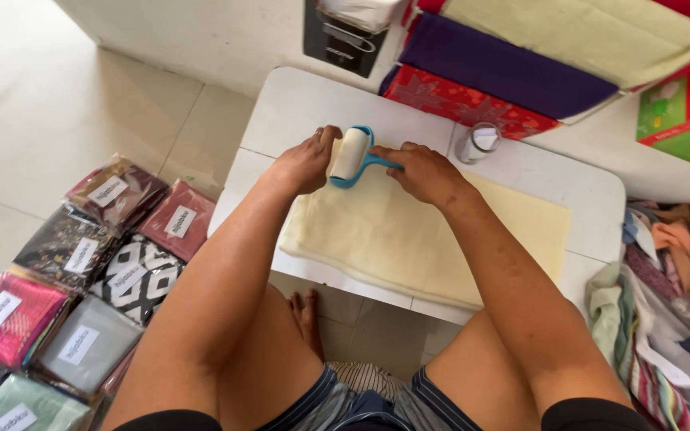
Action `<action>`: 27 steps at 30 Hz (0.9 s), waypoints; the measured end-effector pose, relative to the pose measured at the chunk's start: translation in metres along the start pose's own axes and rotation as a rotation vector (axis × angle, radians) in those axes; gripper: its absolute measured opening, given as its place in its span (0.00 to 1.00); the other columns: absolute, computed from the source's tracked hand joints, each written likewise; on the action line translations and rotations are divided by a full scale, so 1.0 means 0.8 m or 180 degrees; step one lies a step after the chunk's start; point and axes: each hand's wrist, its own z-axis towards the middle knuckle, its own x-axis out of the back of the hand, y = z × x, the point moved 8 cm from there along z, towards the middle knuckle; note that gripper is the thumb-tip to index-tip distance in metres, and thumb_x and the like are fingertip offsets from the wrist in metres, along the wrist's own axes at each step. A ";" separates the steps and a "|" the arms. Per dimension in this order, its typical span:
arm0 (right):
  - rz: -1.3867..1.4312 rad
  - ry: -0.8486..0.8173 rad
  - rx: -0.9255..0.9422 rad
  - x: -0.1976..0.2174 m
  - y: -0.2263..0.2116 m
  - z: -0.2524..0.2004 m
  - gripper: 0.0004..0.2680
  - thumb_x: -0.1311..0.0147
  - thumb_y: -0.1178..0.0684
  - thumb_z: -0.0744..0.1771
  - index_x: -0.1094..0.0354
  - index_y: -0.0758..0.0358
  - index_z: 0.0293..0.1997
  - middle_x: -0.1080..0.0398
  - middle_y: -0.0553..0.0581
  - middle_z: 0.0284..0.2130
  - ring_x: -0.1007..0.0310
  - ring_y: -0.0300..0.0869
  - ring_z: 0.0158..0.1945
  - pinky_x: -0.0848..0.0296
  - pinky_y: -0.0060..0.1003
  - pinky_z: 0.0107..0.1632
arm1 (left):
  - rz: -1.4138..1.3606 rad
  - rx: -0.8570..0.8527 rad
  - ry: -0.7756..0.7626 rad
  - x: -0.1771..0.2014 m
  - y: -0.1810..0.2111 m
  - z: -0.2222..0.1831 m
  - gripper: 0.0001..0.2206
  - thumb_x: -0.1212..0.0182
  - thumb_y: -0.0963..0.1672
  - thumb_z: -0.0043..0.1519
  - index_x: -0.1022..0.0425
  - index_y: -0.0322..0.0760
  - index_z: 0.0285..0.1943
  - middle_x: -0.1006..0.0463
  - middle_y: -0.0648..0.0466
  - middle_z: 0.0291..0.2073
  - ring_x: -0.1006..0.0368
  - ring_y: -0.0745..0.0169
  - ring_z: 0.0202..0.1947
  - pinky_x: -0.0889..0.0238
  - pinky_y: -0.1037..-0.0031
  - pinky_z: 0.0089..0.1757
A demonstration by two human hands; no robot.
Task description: Folding a large yellow cloth and using a lint roller to clean it on a small table.
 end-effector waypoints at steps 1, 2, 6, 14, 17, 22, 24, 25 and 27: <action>0.0164 -0.0031 -0.0019 0.001 0.009 -0.005 0.19 0.53 0.53 0.71 0.38 0.37 0.71 0.29 0.61 0.43 0.25 0.57 0.46 0.26 0.50 0.45 | -0.0294 0.0054 -0.0333 -0.013 0.000 0.003 0.31 0.51 0.32 0.55 0.52 0.36 0.69 0.40 0.30 0.65 0.32 0.26 0.62 0.32 0.48 0.55; 0.0171 -0.0012 -0.0066 0.001 0.022 -0.008 0.19 0.53 0.53 0.71 0.38 0.37 0.71 0.29 0.61 0.43 0.25 0.57 0.46 0.26 0.50 0.45 | -0.0291 0.0006 -0.0350 -0.025 -0.004 0.010 0.31 0.51 0.32 0.55 0.52 0.36 0.69 0.40 0.30 0.65 0.32 0.26 0.62 0.32 0.48 0.55; 0.0341 -0.0057 -0.0123 0.006 0.063 -0.028 0.19 0.49 0.56 0.69 0.34 0.37 0.68 0.27 0.63 0.44 0.25 0.57 0.47 0.28 0.48 0.47 | 0.0522 0.0328 -0.1028 -0.068 -0.028 0.021 0.31 0.32 0.42 0.55 0.36 0.43 0.71 0.40 0.43 0.69 0.40 0.43 0.69 0.31 0.50 0.56; 0.0276 -0.0093 -0.0588 0.046 0.172 -0.129 0.19 0.43 0.58 0.66 0.28 0.39 0.62 0.25 0.68 0.46 0.25 0.63 0.49 0.27 0.51 0.52 | 0.0764 0.0486 -0.0862 -0.059 -0.024 0.024 0.25 0.30 0.50 0.57 0.28 0.52 0.65 0.34 0.52 0.64 0.36 0.54 0.66 0.29 0.57 0.53; 0.0196 -0.0065 -0.1018 0.049 0.241 -0.176 0.19 0.41 0.59 0.65 0.26 0.37 0.60 0.24 0.68 0.46 0.24 0.63 0.49 0.27 0.49 0.53 | 0.0712 0.0452 -0.0886 -0.056 -0.019 0.027 0.24 0.32 0.49 0.58 0.28 0.49 0.65 0.33 0.50 0.65 0.36 0.51 0.68 0.32 0.56 0.57; -0.0011 -0.0010 -0.2110 0.038 0.382 -0.272 0.18 0.41 0.56 0.65 0.26 0.27 0.58 0.21 0.61 0.44 0.20 0.59 0.47 0.25 0.47 0.52 | 0.0642 0.0644 -0.0956 -0.054 -0.017 0.031 0.24 0.33 0.48 0.59 0.26 0.46 0.66 0.32 0.45 0.65 0.35 0.46 0.68 0.31 0.50 0.56; -0.0069 -0.0011 -0.2407 0.043 0.405 -0.305 0.18 0.42 0.55 0.66 0.26 0.25 0.58 0.20 0.60 0.45 0.20 0.58 0.46 0.25 0.46 0.51 | 0.0642 0.0640 -0.0951 -0.054 -0.015 0.034 0.24 0.33 0.48 0.59 0.26 0.45 0.66 0.31 0.44 0.65 0.34 0.45 0.67 0.31 0.50 0.55; -0.0131 -0.0024 -0.2673 0.044 0.419 -0.323 0.18 0.43 0.54 0.66 0.26 0.24 0.58 0.20 0.59 0.45 0.19 0.57 0.46 0.25 0.45 0.51 | 0.0638 0.0668 -0.0942 -0.053 -0.016 0.034 0.23 0.33 0.48 0.59 0.25 0.44 0.65 0.31 0.44 0.64 0.33 0.45 0.67 0.30 0.49 0.55; -0.0225 -0.0033 -0.2723 0.040 0.429 -0.336 0.18 0.44 0.52 0.67 0.28 0.20 0.58 0.20 0.58 0.44 0.19 0.57 0.45 0.24 0.46 0.51 | 0.0643 0.0676 -0.0958 -0.049 -0.010 0.034 0.23 0.33 0.48 0.60 0.25 0.43 0.65 0.30 0.43 0.64 0.32 0.44 0.66 0.30 0.49 0.54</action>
